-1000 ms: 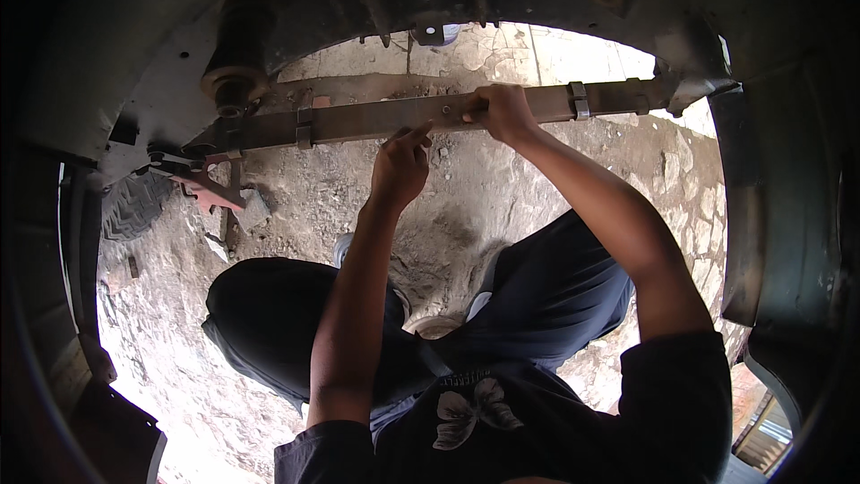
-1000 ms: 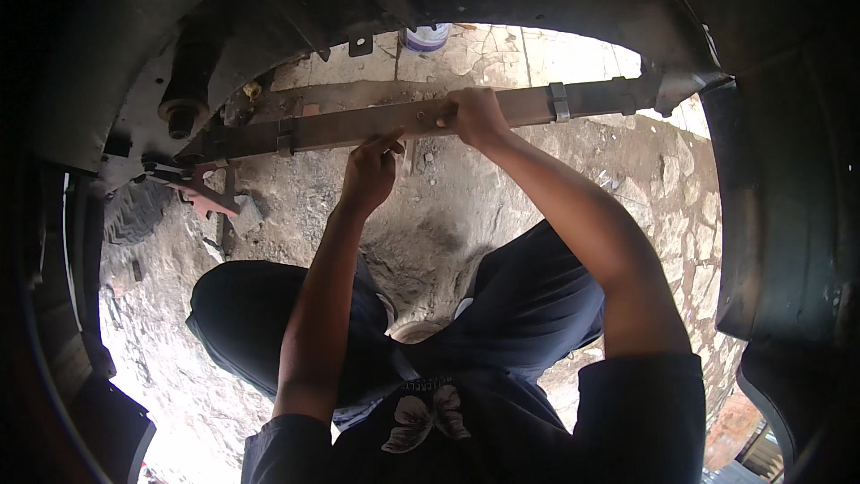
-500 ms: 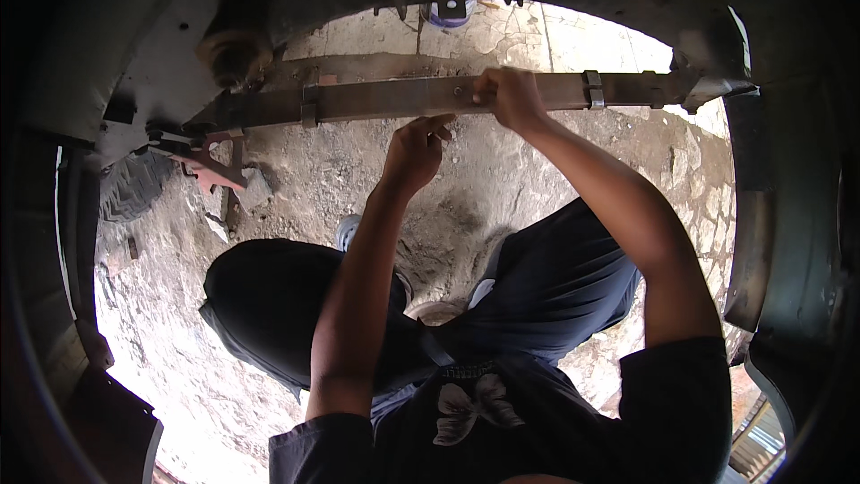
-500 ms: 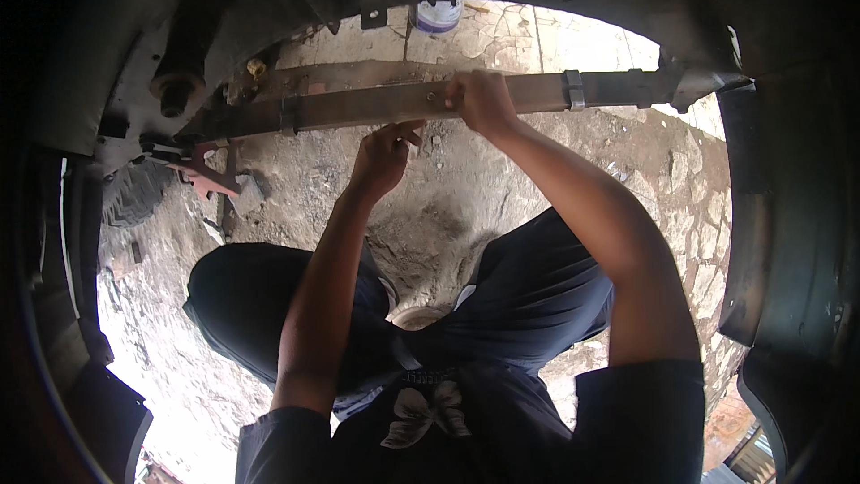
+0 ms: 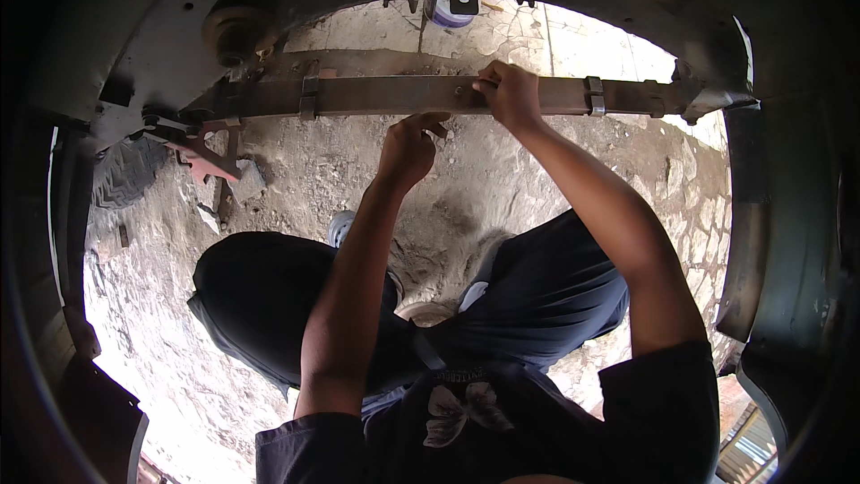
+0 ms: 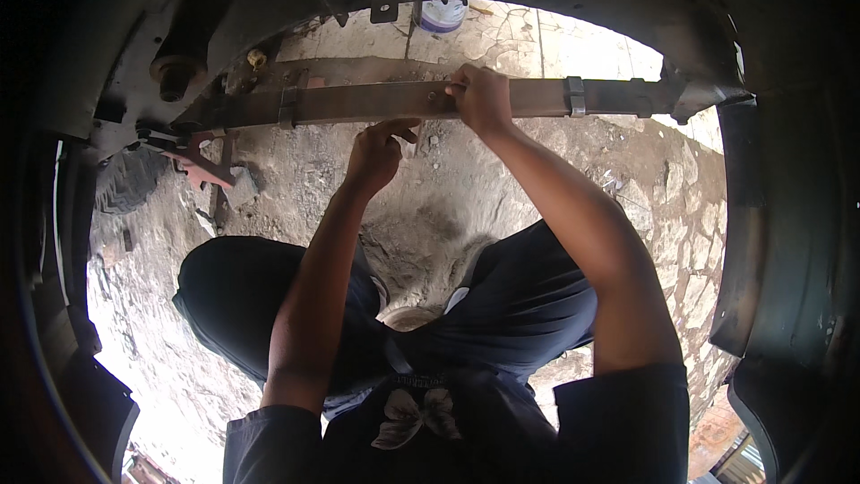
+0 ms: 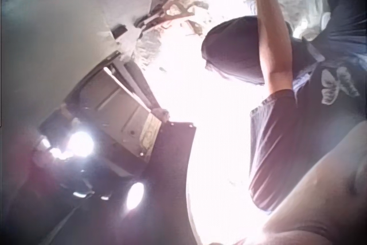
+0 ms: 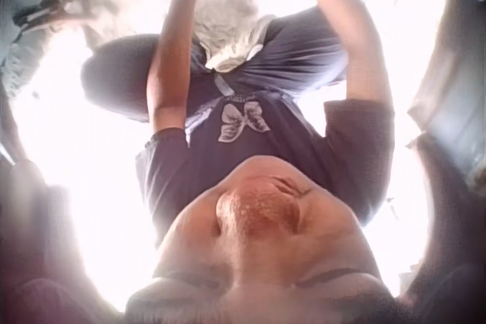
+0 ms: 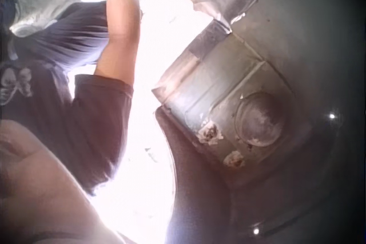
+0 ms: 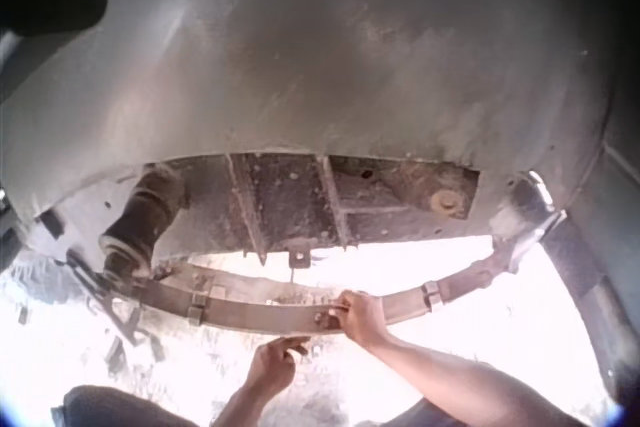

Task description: The person sits under a vehicle and repeatedly inserts and removes small metal fasteners into holes on a metal beam. They handle the fasteners by hand, adjusting and repositioning them multiple times without using tools.

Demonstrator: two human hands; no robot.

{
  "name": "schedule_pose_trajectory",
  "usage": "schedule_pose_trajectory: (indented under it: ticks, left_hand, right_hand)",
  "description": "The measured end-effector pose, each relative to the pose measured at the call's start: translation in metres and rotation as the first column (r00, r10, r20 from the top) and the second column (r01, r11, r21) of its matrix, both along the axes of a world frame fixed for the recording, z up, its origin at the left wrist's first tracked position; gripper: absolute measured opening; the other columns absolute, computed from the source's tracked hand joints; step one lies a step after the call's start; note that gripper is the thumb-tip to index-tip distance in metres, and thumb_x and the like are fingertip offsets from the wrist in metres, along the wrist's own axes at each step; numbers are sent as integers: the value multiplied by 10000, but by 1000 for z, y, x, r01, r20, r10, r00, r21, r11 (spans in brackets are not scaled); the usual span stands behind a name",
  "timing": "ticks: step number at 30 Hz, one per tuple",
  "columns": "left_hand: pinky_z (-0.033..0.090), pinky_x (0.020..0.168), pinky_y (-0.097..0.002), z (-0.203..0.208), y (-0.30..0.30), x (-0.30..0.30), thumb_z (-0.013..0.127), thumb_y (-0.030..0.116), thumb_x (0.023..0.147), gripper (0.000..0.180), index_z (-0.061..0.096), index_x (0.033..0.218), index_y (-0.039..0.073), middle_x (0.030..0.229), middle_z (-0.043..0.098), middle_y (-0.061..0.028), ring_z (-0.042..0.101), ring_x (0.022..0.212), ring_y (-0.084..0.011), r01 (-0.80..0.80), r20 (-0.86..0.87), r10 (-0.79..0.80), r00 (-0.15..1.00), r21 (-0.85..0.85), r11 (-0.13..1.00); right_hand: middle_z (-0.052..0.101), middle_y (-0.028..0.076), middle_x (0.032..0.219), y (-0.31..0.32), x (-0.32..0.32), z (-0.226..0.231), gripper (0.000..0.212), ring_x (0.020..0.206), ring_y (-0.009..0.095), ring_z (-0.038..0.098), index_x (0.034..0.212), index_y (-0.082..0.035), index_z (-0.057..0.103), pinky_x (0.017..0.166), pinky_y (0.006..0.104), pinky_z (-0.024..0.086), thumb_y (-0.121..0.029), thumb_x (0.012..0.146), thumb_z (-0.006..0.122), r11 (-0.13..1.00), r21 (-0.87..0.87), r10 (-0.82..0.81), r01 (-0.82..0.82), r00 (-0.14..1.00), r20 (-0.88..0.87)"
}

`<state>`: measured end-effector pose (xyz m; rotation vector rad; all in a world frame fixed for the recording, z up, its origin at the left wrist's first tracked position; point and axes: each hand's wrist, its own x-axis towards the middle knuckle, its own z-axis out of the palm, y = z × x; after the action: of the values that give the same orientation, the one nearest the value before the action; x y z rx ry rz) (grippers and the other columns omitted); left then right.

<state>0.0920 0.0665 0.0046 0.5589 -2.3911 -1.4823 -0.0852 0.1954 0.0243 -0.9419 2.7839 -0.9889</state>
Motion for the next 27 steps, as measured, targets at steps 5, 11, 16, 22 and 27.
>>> schedule_pose_trajectory:
  ticks: [5,11,16,22,27]
  left_hand:
    - [551,937,-385,1,-1,1,430,-97,809,505,755,1139,105,1022,766,-100,727,1002,-293,49,68,-56,996,94,994]
    - [568,898,-382,-4,-1,1,445,-83,840,478,787,1076,155,1011,767,-106,732,979,-280,46,7,-46,999,87,995]
    - [579,870,-377,4,-1,0,475,-74,849,432,818,971,160,996,764,-110,734,951,-276,81,-73,-79,994,28,996]
    - [566,900,-367,2,-1,0,473,-82,837,439,822,950,160,978,757,-121,726,968,-279,41,-60,-40,997,18,999]
    - [562,906,-369,2,-4,0,453,-85,809,446,824,857,158,973,752,-127,720,963,-286,115,-35,-116,993,-27,993]
  right_hand:
    - [758,147,887,7,10,-10,162,854,258,752,932,-22,731,784,351,577,-99,817,814,995,-36,89,-89,996,1]
    - [742,146,847,4,18,-16,151,803,267,737,902,-21,717,743,364,563,-93,812,814,986,-26,161,-163,985,-67]
    - [741,140,844,-3,10,-5,145,846,269,741,914,-45,736,796,371,565,-90,805,822,996,-16,90,-91,995,-39]
    - [754,134,878,-2,7,-2,132,892,245,747,905,-46,734,811,358,568,-93,812,815,994,3,107,-107,994,-35]
    - [743,143,891,0,18,-8,139,857,277,741,889,-32,715,757,367,567,-105,819,811,979,-5,203,-203,979,-7]
